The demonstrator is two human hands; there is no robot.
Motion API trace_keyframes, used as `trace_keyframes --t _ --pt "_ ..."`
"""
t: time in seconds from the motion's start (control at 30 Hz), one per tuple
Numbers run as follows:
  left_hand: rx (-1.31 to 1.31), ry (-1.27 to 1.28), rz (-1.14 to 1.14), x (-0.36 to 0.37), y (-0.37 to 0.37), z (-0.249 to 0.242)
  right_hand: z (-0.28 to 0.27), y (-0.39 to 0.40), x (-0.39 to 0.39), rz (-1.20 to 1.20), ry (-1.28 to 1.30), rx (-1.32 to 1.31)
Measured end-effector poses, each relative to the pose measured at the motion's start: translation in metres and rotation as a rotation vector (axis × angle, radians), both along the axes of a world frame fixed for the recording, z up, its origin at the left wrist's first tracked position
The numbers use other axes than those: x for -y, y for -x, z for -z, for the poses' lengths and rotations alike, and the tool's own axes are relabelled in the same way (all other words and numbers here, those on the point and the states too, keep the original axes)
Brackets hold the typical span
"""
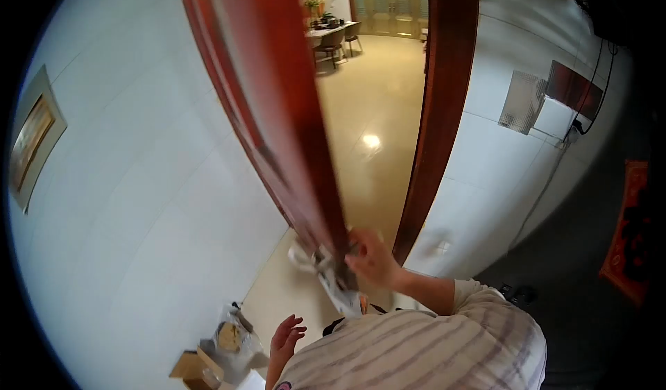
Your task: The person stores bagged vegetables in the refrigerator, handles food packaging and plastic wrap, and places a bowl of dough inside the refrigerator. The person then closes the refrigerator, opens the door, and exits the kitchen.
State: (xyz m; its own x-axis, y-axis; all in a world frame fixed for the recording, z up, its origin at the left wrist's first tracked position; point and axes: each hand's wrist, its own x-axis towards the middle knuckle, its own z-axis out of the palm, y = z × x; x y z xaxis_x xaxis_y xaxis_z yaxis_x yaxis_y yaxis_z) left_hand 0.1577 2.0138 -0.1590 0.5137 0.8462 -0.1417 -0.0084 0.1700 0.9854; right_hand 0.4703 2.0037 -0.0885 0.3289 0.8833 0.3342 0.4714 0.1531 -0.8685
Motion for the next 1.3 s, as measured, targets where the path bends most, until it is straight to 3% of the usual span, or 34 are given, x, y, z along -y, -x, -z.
trace_keyframes --t 0.07,0.1,0.13,0.17,0.2,0.23,0.33,0.43,0.5,0.57,0.67,0.77,0.83,1.03,1.1,1.13,1.2,1.3 --pt "0.134 0.018 -0.024 -0.031 -0.007 -0.017 0.007 0.005 -0.013 -0.373 -0.039 -0.021" --pt "0.22 -0.054 -0.061 -0.045 -0.005 -0.018 0.011 0.004 -0.024 -0.36 -0.034 -0.024" --pt "0.307 -0.126 -0.104 -0.061 -0.003 -0.019 0.016 0.0 -0.042 -0.507 -0.015 0.042" --pt "0.319 -0.03 -0.25 -0.076 0.001 -0.018 0.022 -0.006 -0.062 -0.661 -0.002 0.109" --pt "0.325 0.066 -0.4 -0.092 0.011 -0.013 0.033 -0.016 -0.084 -0.667 -0.003 0.101" --pt "0.215 0.278 -0.396 -0.102 0.04 0.0 0.048 -0.024 -0.103 -0.631 0.086 0.057" --pt "0.012 0.291 -0.693 -0.131 0.043 0.015 0.087 -0.064 -0.168 -0.619 0.278 0.007" --pt "-0.1 0.326 -0.8 -0.164 0.01 0.033 0.155 -0.121 -0.254 -0.641 0.48 -0.045" --pt "-0.152 0.353 -0.827 -0.19 -0.021 0.042 0.198 -0.163 -0.324 -0.704 0.394 0.064" --pt "-0.207 0.376 -0.823 -0.214 -0.049 0.046 0.237 -0.195 -0.392 -0.642 0.435 0.058" --pt "-0.271 0.405 -0.775 -0.26 -0.086 0.051 0.18 -0.239 -0.461 -0.613 0.524 0.019" --pt "-0.324 0.421 -0.728 -0.314 -0.116 0.055 0.184 -0.29 -0.523 -0.471 0.527 -0.006" --pt "-0.356 0.437 -0.688 -0.354 -0.129 0.065 0.205 -0.315 -0.534 -0.365 0.572 -0.017" --pt "-0.415 0.438 -0.552 -0.502 -0.184 0.111 0.292 -0.421 -0.567 -0.477 0.783 0.261" --pt "-0.423 0.418 -0.475 -0.561 -0.207 0.119 0.296 -0.442 -0.571 -0.313 0.886 0.223" --pt "-0.426 0.406 -0.429 -0.59 -0.218 0.124 0.29 -0.45 -0.58 -0.343 0.972 0.255" --pt "-0.443 0.351 -0.312 -0.654 -0.249 0.128 0.287 -0.477 -0.614 -0.654 0.968 0.419" --pt "-0.457 0.268 -0.141 -0.741 -0.315 0.132 0.195 -0.507 -0.673 -0.274 0.857 0.19"
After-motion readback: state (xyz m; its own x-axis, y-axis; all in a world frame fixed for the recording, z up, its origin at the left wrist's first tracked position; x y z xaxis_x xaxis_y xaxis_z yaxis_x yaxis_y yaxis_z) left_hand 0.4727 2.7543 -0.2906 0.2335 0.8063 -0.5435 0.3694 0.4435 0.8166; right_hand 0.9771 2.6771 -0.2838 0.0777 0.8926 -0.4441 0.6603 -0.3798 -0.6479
